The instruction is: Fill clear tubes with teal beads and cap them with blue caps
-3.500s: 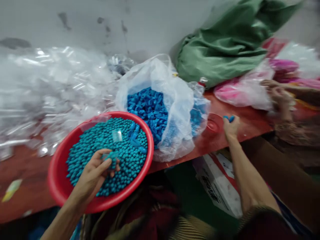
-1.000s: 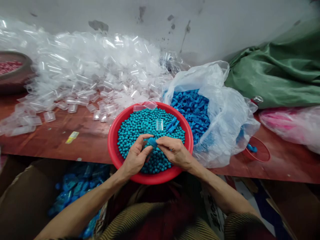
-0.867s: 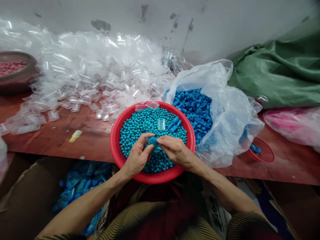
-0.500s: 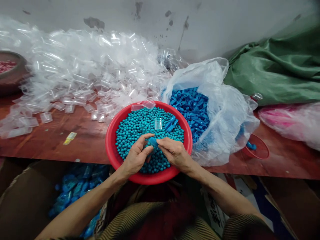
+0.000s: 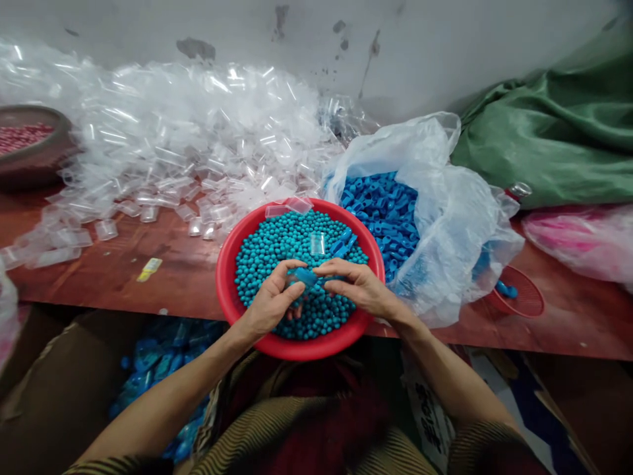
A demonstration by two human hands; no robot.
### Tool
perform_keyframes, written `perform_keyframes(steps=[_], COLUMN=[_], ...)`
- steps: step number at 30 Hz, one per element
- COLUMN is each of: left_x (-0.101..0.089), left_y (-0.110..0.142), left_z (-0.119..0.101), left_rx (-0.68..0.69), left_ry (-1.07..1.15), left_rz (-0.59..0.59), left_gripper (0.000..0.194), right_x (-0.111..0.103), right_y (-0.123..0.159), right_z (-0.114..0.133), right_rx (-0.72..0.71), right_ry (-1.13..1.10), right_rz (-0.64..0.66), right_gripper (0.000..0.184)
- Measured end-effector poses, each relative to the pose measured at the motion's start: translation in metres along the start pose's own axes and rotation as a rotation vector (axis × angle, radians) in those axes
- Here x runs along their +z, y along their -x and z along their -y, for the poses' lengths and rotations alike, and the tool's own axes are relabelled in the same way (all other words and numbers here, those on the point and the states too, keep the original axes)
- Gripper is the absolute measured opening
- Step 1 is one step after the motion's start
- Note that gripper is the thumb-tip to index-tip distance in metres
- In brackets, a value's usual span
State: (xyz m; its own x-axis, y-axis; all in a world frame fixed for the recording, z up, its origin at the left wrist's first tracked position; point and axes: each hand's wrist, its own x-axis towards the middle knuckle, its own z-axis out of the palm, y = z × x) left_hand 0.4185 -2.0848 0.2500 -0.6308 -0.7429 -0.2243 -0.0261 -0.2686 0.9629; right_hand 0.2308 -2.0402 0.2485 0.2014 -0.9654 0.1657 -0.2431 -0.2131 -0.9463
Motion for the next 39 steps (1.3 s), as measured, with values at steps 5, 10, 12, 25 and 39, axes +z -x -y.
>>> perform_keyframes(steps=[5, 10, 12, 25, 39], left_x=[0.002, 0.013, 0.017, 0.023, 0.037], left_y=[-0.002, 0.0, 0.002, -0.002, -0.009], left_z=[0.004, 0.006, 0.004, -0.001, 0.003], left_rx=[0.025, 0.078, 0.092, 0.155, 0.078], left_ry=[-0.043, -0.131, -0.14, -0.109, 0.03], left_rz=[0.025, -0.069, -0.089, -0.089, -0.22], left_gripper=[0.035, 0.038, 0.046, 0.042, 0.026], right_x=[-0.001, 0.014, 0.017, 0.035, 0.041], right_y=[-0.004, 0.001, 0.003, 0.009, 0.003], right_z=[-0.004, 0.008, 0.015, 0.002, -0.003], right_rx=[0.142, -0.015, -0.077, -0.132, -0.084], right_ry=[-0.202, 0.212, 0.35, 0.806, 0.831], right_rz=[-0.217, -0.226, -0.103, -0.158, -0.168], right_gripper=[0.042, 0.036, 0.045, 0.086, 0.082])
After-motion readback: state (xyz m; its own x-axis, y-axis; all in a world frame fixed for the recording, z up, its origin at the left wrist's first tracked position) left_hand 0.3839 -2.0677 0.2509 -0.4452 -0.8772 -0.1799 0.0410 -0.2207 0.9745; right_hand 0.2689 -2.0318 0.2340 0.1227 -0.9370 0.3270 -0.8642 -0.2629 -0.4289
